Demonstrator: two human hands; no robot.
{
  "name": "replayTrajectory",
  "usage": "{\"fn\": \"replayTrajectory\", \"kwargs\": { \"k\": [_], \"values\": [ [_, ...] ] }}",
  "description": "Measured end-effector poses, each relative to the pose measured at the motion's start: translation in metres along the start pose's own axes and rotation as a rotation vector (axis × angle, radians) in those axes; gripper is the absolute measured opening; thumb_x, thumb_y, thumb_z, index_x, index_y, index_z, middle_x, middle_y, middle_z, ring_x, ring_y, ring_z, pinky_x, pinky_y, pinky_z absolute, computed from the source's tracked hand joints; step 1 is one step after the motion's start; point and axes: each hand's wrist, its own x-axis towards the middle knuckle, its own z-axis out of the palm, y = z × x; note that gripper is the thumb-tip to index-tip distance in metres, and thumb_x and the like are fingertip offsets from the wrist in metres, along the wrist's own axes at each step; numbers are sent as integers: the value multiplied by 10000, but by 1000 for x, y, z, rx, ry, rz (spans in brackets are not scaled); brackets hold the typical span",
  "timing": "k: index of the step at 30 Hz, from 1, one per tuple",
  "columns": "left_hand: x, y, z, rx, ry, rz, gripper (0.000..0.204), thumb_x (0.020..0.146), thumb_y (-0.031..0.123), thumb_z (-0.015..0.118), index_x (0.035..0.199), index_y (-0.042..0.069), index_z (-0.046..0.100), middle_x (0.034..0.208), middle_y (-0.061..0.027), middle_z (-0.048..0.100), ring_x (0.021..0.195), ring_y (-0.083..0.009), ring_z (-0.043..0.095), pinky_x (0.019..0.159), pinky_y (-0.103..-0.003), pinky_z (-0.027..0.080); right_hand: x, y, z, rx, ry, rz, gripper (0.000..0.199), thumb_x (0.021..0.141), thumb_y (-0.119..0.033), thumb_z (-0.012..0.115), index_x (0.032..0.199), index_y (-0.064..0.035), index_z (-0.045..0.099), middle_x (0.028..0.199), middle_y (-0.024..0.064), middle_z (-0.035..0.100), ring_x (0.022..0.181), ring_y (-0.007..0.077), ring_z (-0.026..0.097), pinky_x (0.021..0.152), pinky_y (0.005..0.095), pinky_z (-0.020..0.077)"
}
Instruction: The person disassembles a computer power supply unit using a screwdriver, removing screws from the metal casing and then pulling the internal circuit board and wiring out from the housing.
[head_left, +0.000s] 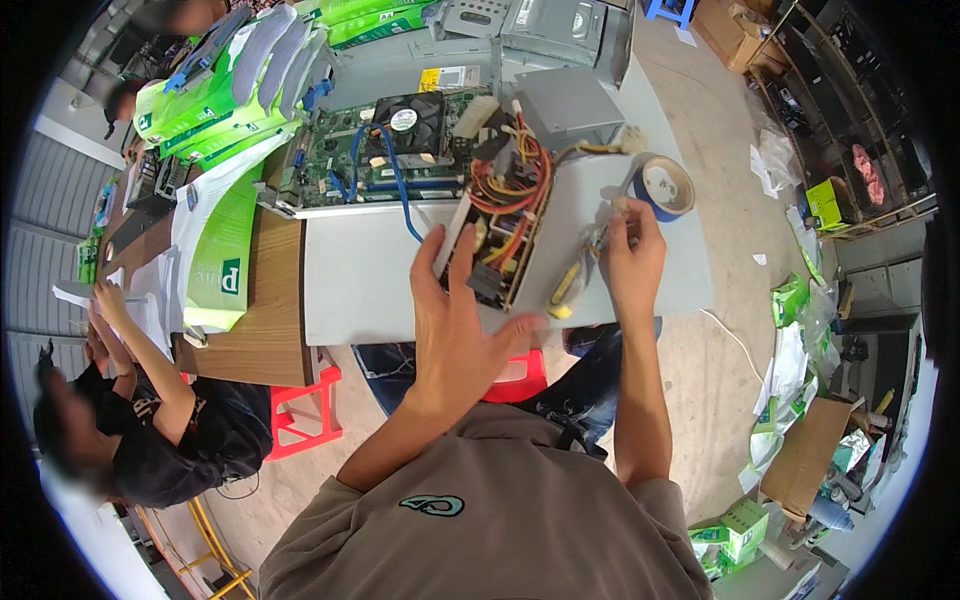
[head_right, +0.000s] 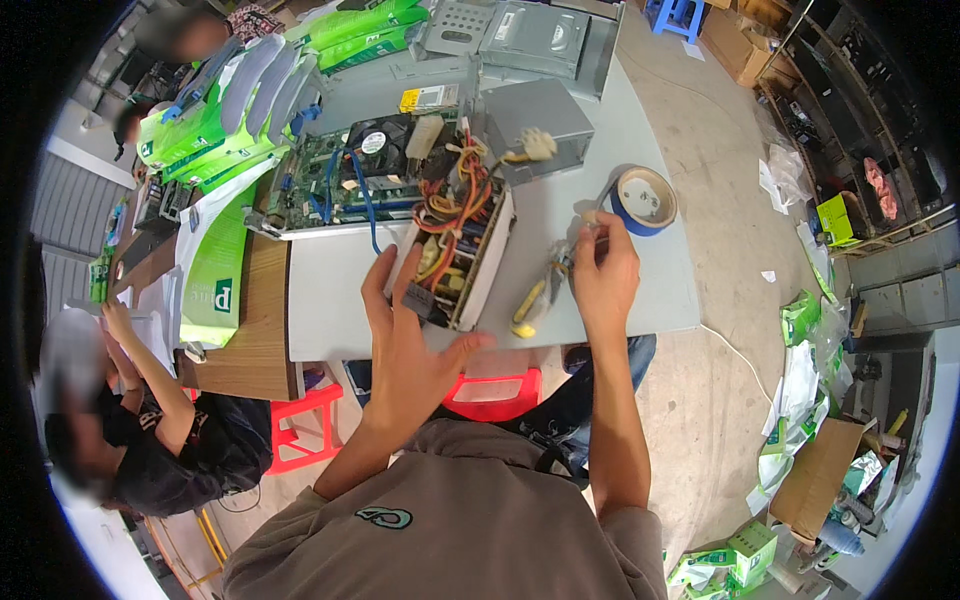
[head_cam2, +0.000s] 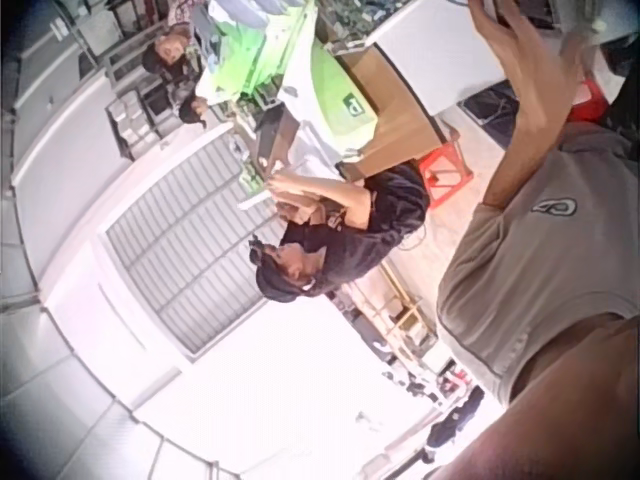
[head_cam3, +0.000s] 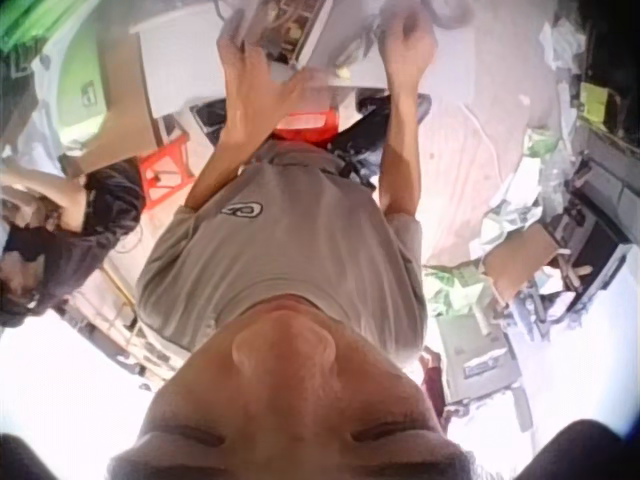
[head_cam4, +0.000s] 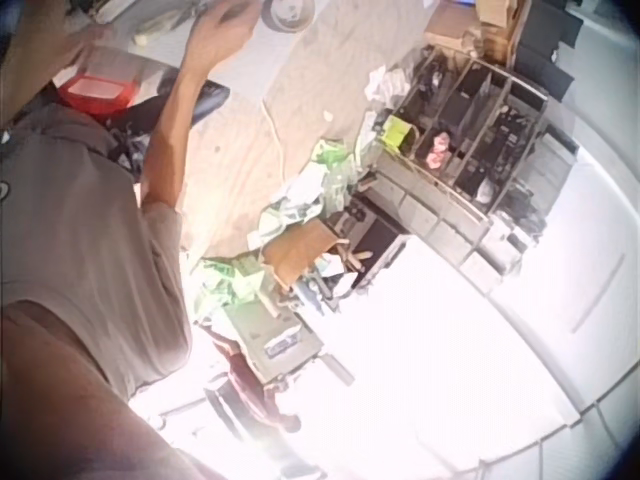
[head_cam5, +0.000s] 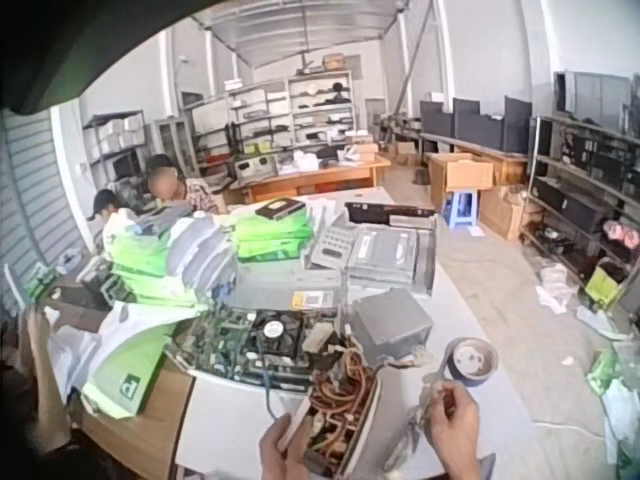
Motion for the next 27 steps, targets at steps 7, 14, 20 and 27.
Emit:
{"fn": "replayTrajectory", "kwargs": {
  "k": [7, 14, 20, 27],
  "values": [
    [7, -36, 4, -162, 163, -14, 717, 781, 43, 860, 1395, -19, 494, 1337, -150, 540, 1247, -232, 560, 1101, -369, 434, -1, 0, -4, 12, 4, -37, 194, 977, -133, 629, 1140, -31, 656, 863, 107, 711, 751, 247, 683, 714, 381, 522],
    [3, -74, -36, -490, 21, -4, 773, 755, 14, 876, 1427, -12, 496, 1369, -124, 567, 1229, -202, 578, 1078, -341, 439, -3, 12, -3, 87, -21, -107, 202, 978, -135, 631, 1158, -48, 664, 879, 96, 720, 760, 226, 681, 726, 376, 526],
    [12, -112, -60, -485, -95, 87, 940, 692, 83, 921, 1492, -19, 438, 1460, -137, 526, 1361, -233, 480, 1181, -363, 311, -1, 20, 0, 72, -28, -89, 269, 980, -178, 634, 1208, -38, 666, 918, 125, 708, 785, 234, 674, 731, 378, 518],
    [32, -133, -59, -413, -76, 105, 1147, 594, 536, 870, 1541, 43, 451, 1563, -144, 475, 1493, -283, 377, 1254, -428, 229, -1, 18, 3, 65, -44, -68, 303, 992, -201, 615, 1222, -11, 669, 927, 125, 685, 790, 204, 636, 725, 351, 505]
  ]
}}
